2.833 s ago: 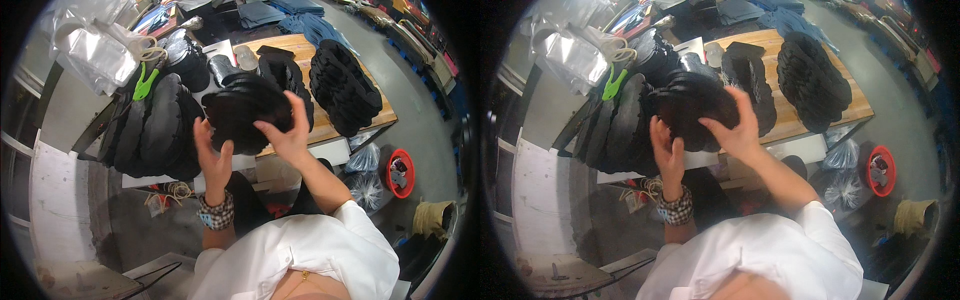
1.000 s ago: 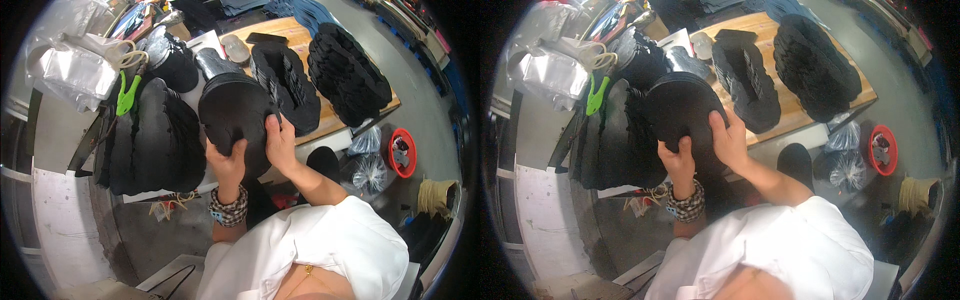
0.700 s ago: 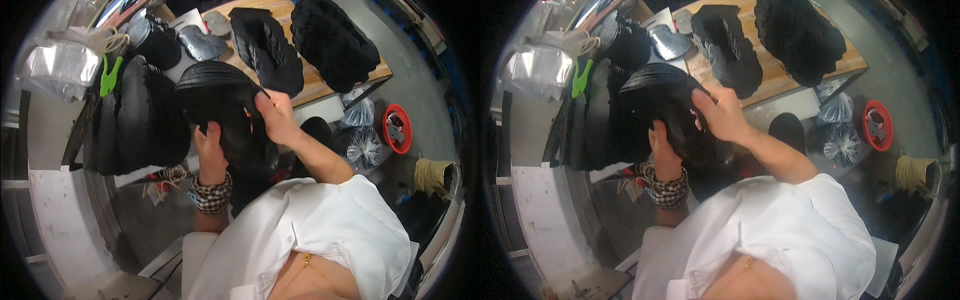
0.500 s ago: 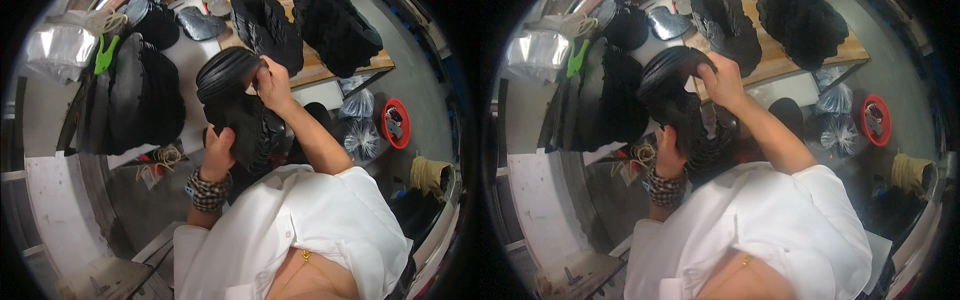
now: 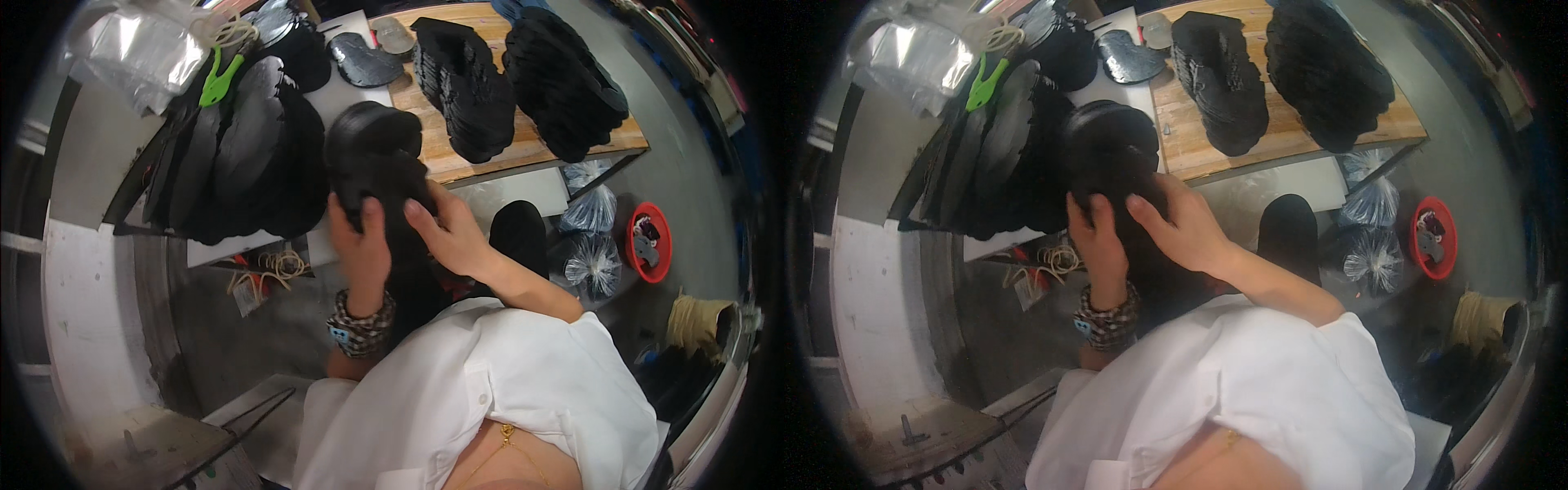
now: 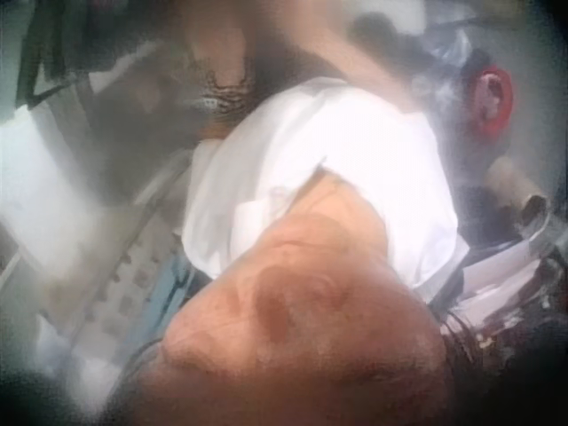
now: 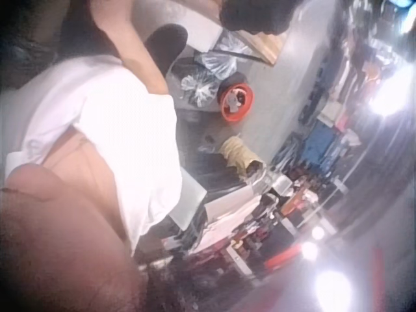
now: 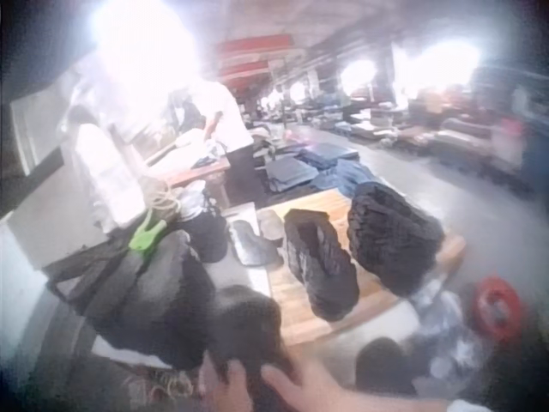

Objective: The person folds black footwear on a wooden table, places them into a clear plastic bag, and ties the bag closed. The person repeats this process with additional footwear, stacking the packed bags on the table.

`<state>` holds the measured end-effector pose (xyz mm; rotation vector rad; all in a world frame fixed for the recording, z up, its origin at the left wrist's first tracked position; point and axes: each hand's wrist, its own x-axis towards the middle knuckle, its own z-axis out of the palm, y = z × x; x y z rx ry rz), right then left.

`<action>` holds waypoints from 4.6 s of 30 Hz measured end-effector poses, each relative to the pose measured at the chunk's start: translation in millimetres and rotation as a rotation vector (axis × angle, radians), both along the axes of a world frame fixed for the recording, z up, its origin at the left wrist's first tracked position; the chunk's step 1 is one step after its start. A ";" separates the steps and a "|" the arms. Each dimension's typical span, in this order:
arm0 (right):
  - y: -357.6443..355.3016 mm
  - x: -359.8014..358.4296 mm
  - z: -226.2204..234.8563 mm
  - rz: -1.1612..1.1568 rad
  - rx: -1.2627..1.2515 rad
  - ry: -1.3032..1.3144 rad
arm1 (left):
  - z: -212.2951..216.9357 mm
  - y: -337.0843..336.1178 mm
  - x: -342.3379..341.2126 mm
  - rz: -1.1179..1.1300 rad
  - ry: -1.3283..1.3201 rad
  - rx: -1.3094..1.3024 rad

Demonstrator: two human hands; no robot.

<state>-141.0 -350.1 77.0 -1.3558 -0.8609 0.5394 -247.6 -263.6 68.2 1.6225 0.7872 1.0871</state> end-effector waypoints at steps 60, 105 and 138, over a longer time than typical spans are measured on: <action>-404.7 138.0 -176.1 -1.381 1.113 1.053 | -56.2 -104.7 93.7 -0.642 -0.115 -0.027; -186.9 92.0 -44.4 0.086 0.325 -0.399 | -10.5 -119.6 67.2 -0.499 -0.377 0.432; -19.7 179.1 -5.9 -0.250 0.072 -0.098 | 13.5 74.1 199.9 -0.255 -0.262 -0.273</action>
